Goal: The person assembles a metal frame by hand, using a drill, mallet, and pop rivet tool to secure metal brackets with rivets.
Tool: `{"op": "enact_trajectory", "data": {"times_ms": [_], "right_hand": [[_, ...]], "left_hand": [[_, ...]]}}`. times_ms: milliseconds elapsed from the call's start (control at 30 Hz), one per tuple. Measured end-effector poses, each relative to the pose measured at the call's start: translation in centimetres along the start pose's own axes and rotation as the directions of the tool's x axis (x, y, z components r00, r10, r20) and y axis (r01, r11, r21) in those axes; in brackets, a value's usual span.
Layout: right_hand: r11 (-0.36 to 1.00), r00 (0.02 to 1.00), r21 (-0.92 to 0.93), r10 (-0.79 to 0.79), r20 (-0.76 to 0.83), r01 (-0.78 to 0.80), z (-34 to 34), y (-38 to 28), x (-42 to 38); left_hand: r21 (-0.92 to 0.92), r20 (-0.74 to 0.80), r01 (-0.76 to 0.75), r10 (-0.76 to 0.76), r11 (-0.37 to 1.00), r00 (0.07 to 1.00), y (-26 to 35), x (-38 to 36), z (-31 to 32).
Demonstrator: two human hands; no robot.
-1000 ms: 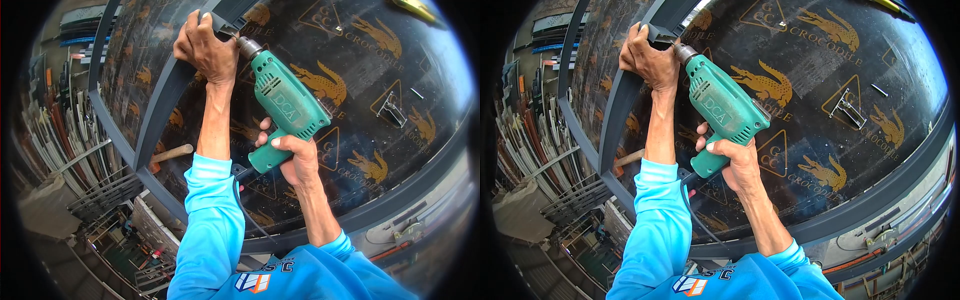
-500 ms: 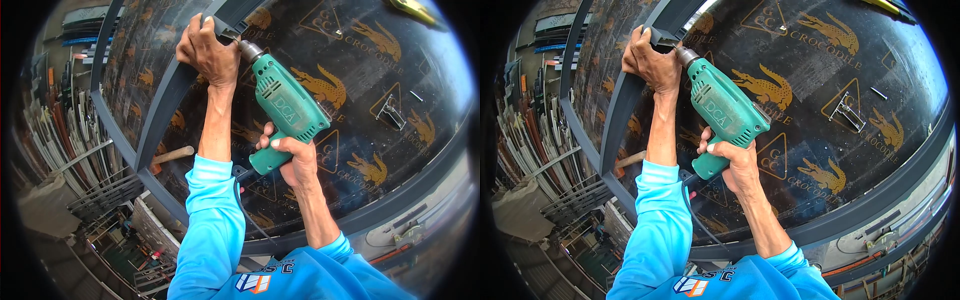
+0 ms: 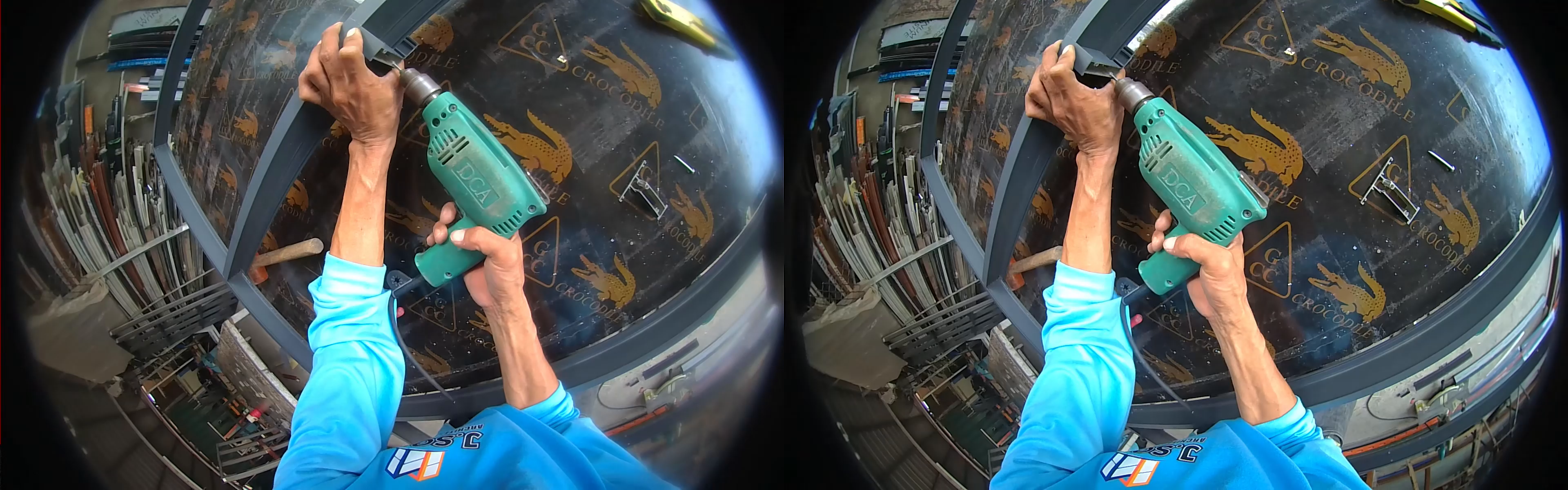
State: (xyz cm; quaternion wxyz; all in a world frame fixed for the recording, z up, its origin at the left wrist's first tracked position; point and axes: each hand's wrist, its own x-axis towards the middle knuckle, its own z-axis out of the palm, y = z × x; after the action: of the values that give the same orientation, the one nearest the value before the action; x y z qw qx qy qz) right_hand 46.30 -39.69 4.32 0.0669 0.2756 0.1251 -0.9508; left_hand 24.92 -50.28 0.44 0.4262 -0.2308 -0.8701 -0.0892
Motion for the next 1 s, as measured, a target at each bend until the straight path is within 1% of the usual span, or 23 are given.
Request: {"op": "enact_trajectory", "data": {"times_ms": [133, 1000], "right_hand": [[0.998, 1.000, -0.070, -0.003, 0.014, 0.004, -0.13, -0.17, 0.00], [0.995, 1.000, -0.095, -0.021, 0.017, 0.022, -0.49, 0.15, 0.22]], "left_hand": [[-0.008, -0.005, 0.000, 0.000, 1.000, 1.000, -0.05, 0.10, 0.06], [-0.011, -0.011, -0.013, 0.013, 1.000, 1.000, -0.21, -0.02, 0.22]]}}
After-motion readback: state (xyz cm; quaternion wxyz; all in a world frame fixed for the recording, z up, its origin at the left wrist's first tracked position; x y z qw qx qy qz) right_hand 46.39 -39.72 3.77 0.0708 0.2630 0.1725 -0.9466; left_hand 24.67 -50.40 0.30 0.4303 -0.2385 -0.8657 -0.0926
